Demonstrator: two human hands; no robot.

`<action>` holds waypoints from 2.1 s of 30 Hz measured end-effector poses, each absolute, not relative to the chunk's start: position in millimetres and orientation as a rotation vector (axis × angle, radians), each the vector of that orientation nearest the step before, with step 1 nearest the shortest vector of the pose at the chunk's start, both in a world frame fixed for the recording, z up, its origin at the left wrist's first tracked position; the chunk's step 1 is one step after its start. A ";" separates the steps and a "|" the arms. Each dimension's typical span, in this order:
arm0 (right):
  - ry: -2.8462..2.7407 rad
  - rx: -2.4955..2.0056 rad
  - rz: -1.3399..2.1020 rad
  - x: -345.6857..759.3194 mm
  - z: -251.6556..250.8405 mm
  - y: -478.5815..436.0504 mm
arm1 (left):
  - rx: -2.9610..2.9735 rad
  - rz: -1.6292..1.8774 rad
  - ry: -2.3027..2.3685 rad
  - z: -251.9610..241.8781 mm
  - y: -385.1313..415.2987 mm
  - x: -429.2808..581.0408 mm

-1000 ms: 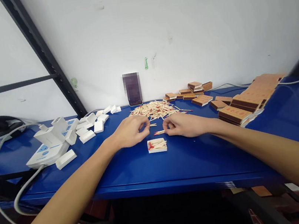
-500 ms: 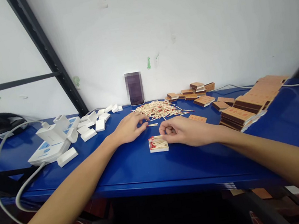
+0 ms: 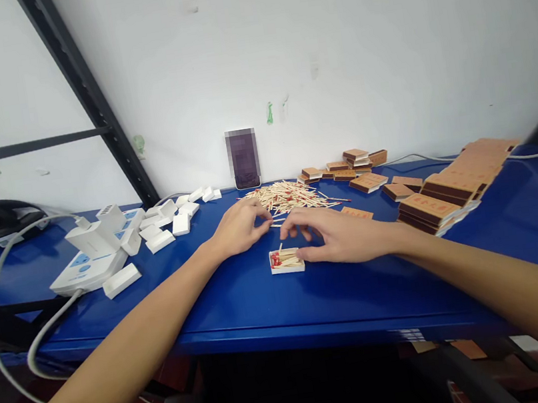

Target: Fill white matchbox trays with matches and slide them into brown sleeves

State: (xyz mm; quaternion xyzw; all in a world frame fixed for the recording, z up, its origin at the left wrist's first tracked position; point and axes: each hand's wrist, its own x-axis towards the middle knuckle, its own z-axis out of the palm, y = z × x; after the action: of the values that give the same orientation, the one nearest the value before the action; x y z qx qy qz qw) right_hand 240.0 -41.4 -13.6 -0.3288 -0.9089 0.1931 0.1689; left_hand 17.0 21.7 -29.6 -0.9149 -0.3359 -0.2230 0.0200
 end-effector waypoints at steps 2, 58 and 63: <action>-2.635 -0.877 0.562 241.4 -14.2 -41.5 | -2.836 -0.843 -1.022 -26.1 16.7 18.1; -2.428 -1.053 0.659 241.7 -21.9 -26.2 | -3.353 -0.358 -1.205 -9.3 1.1 8.4; -2.462 -1.007 0.600 240.3 -26.0 -27.6 | -3.312 -0.330 -1.196 -8.7 -0.1 9.9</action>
State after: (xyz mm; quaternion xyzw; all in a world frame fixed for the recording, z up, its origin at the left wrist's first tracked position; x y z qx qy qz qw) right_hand 240.3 -27.6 -26.0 -0.3613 -0.8835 0.2155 0.2061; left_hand 9.9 -0.1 -8.7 -0.9182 -0.3316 -0.0915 -0.1965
